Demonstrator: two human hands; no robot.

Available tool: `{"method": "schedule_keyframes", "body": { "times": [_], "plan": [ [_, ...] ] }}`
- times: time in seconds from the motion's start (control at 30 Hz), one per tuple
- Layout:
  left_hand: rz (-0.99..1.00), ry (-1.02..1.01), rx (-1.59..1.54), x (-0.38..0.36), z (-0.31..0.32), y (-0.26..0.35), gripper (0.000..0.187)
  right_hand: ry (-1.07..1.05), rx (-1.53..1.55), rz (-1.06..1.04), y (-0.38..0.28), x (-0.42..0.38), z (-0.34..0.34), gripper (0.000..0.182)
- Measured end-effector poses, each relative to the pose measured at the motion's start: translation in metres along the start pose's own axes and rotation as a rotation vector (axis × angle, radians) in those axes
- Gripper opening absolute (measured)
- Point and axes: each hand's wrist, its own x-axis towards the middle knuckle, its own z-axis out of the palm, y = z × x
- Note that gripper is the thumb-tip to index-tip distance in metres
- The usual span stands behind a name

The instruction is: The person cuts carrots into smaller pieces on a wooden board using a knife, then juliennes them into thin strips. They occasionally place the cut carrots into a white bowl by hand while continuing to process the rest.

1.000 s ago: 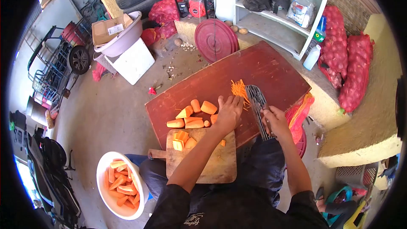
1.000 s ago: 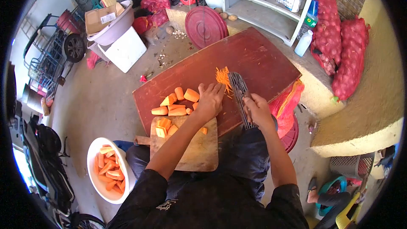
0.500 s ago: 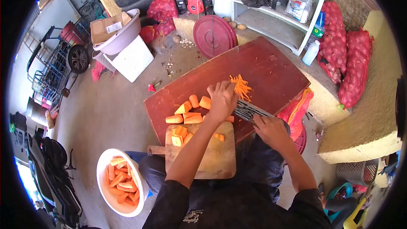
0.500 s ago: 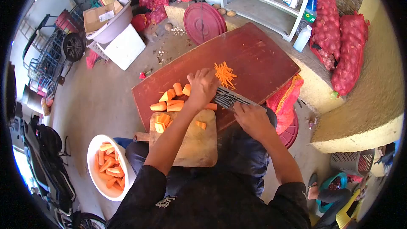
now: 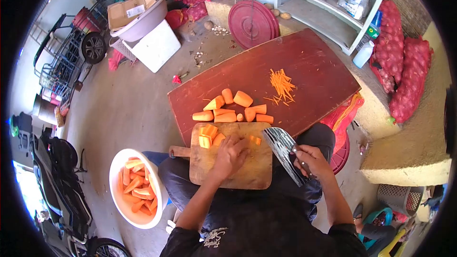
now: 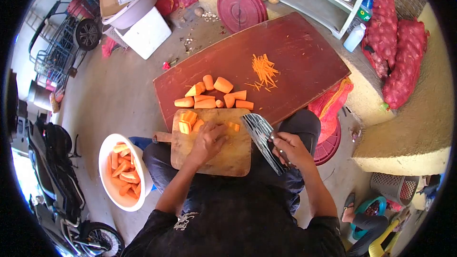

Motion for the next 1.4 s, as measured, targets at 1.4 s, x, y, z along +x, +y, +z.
{"method": "schedule_keyframes", "body": {
  "times": [1.4],
  "plan": [
    [-0.039, 0.094, 0.32, 0.135, -0.001, -0.049, 0.045, -0.039, 0.632, -0.086, 0.068, 0.007, 0.027, 0.043]
  ]
}}
